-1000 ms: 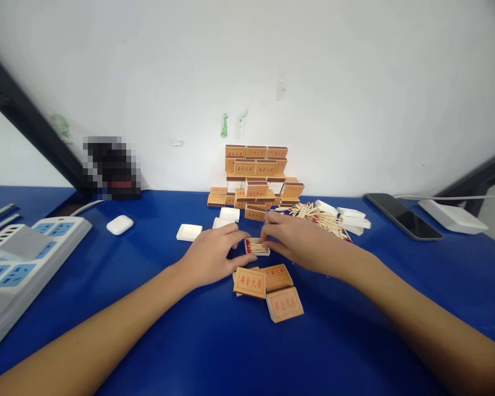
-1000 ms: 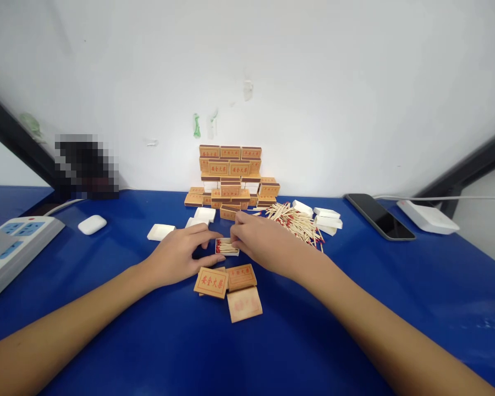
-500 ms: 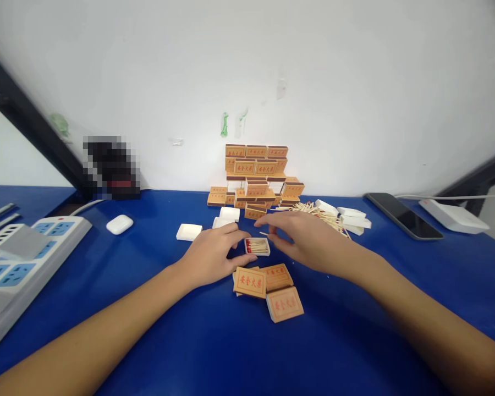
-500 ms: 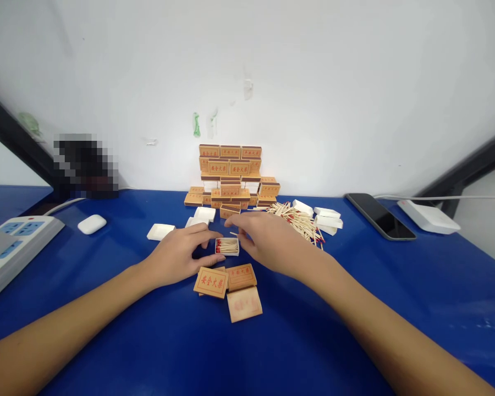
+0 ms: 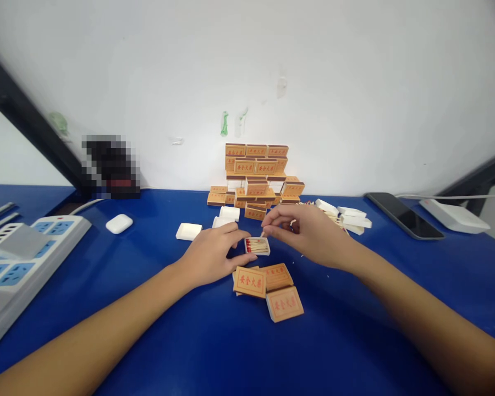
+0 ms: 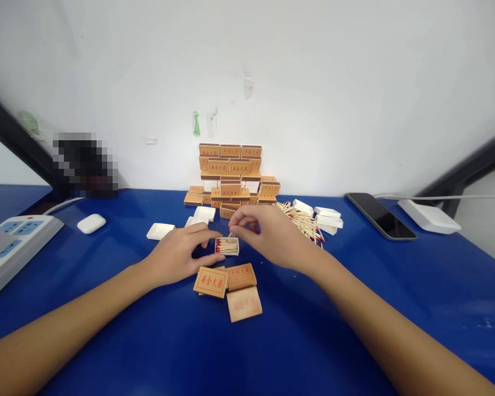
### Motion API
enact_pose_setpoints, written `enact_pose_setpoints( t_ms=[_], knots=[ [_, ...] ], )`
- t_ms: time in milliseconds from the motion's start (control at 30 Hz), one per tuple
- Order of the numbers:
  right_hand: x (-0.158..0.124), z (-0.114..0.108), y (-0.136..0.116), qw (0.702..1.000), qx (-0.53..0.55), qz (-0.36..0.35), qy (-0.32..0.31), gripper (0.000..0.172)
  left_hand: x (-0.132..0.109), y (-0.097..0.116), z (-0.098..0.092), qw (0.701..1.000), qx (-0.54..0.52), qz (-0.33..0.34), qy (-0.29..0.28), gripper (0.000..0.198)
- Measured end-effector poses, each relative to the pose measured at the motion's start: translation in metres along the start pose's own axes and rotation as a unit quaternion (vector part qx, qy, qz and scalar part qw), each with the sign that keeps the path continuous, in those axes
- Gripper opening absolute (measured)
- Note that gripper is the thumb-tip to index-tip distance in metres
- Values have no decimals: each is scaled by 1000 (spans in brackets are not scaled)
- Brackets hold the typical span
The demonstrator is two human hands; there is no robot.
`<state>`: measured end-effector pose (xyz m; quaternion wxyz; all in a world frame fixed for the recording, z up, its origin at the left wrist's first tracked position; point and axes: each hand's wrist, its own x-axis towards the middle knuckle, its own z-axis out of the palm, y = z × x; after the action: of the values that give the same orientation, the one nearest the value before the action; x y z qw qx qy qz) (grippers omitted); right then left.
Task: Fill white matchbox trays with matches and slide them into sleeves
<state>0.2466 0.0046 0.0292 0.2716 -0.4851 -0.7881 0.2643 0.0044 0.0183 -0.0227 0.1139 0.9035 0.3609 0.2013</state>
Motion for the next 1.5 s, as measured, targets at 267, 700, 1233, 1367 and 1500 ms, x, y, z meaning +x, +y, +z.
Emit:
enact_pose_setpoints(
  t_ms=[267,700,1233,1367,1500],
  knots=[
    [6,9,22,999,22,32,-2,19,0,0,1,1000,-6,1,6,34],
    [2,20,24,999,8,15,-30,14,1,-1,2,1000,-6,0,8,34],
    [-1,13,19,995,-88,-57,-1,16,1,-1,2,1000,-3,6,11,34],
    [11,-26,49,985,-149,-23,89,22,0,-1,2,1000,-8,3,11,34],
    [24,-50,74,974,-222,22,48,21,-1,-2,1,1000,-12,4,12,36]
  ],
)
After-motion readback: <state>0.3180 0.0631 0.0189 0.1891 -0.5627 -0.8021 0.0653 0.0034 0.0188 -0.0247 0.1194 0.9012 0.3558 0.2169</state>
